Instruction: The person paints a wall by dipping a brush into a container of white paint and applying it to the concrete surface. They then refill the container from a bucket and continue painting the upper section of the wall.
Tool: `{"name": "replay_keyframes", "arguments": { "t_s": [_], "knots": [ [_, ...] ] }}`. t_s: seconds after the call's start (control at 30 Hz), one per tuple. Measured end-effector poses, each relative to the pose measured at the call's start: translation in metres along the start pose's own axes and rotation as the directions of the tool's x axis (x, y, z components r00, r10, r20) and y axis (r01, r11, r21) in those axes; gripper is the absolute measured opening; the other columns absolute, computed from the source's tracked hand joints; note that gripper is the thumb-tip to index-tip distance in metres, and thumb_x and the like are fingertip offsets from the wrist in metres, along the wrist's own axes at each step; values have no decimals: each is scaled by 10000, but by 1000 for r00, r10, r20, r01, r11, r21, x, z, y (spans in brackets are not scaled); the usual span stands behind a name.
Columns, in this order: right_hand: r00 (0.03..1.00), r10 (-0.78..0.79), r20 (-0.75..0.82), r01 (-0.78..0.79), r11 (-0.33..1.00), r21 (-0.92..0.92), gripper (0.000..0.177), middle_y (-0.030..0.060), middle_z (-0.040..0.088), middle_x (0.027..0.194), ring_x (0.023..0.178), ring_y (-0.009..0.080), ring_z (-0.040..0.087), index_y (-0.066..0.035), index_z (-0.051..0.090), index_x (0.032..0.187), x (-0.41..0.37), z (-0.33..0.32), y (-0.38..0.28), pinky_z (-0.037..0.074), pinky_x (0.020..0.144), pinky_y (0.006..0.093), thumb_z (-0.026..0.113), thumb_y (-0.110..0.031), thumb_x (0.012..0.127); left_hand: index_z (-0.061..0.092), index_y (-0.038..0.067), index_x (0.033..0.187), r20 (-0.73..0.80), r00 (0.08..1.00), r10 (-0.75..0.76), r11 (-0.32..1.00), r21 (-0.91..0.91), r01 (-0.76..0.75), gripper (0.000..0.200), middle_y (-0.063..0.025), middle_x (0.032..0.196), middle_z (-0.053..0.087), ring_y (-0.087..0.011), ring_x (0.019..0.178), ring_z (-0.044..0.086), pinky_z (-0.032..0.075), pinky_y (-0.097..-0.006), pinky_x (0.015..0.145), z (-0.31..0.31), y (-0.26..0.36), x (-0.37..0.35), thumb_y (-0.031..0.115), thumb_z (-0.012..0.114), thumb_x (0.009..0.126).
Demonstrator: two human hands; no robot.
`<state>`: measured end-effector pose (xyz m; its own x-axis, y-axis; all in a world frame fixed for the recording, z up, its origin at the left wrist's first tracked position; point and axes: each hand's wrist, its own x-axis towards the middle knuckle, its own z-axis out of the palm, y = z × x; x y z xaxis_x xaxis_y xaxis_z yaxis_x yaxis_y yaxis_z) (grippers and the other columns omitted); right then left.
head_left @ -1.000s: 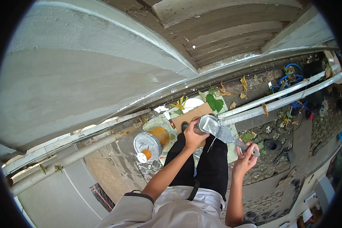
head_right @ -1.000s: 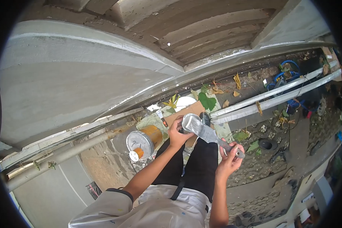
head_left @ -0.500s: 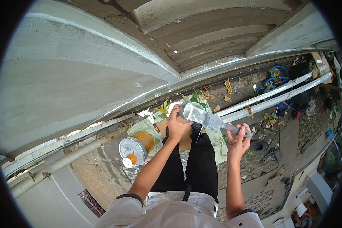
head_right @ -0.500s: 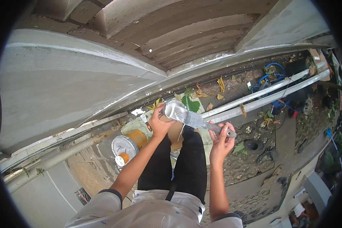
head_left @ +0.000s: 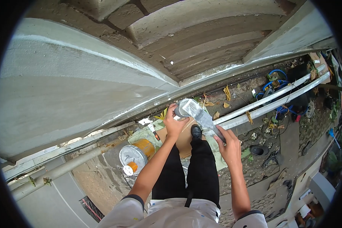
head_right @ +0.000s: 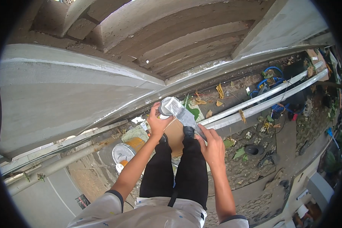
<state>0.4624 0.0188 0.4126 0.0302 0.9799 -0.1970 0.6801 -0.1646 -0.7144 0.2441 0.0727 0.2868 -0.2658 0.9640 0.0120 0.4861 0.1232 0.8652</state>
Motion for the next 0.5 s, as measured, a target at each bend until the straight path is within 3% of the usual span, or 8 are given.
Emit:
{"name": "replay_keyframes", "arguments": {
  "t_s": [0.13,0.2,0.33,0.4,0.5],
  "knots": [
    [992,-17,-122,18,1000,8,253,88,621,816,730,297,617,-127,679,1059,7,16,8,481,658,380,677,-188,813,510,-48,1110,-27,1000,-16,1000,-18,15,654,-151,1149,582,-200,889,639,557,-324,796,10,-5,5,6,824,540],
    [988,-13,-152,20,999,42,256,87,629,822,731,294,622,-128,680,1063,12,22,9,484,657,372,679,-181,812,519,-22,1072,-66,989,-130,983,-137,120,618,-162,1128,590,-212,874,646,565,-332,757,18,-18,8,49,834,545],
    [974,30,-224,0,991,133,255,98,644,835,735,291,632,-121,682,1065,20,30,10,489,655,351,681,-159,813,505,-25,1080,-55,976,-211,950,-247,192,610,-159,1072,594,-195,889,635,559,-324,764,22,-29,15,62,836,575],
    [974,64,-219,-34,990,139,257,106,643,835,737,295,630,-118,681,1067,27,35,12,487,656,353,681,-167,814,436,-39,1115,-31,972,-233,940,-261,217,609,-175,1102,564,-214,973,606,547,-328,826,22,-30,19,-38,801,627],
    [968,96,-232,-68,990,126,261,119,643,841,745,307,628,-114,679,1068,43,54,23,485,659,363,678,-191,819,432,-30,1096,-79,950,-304,895,-366,256,595,-162,1098,566,-216,1010,593,546,-329,824,19,-42,19,-37,799,628]
  ]
}}
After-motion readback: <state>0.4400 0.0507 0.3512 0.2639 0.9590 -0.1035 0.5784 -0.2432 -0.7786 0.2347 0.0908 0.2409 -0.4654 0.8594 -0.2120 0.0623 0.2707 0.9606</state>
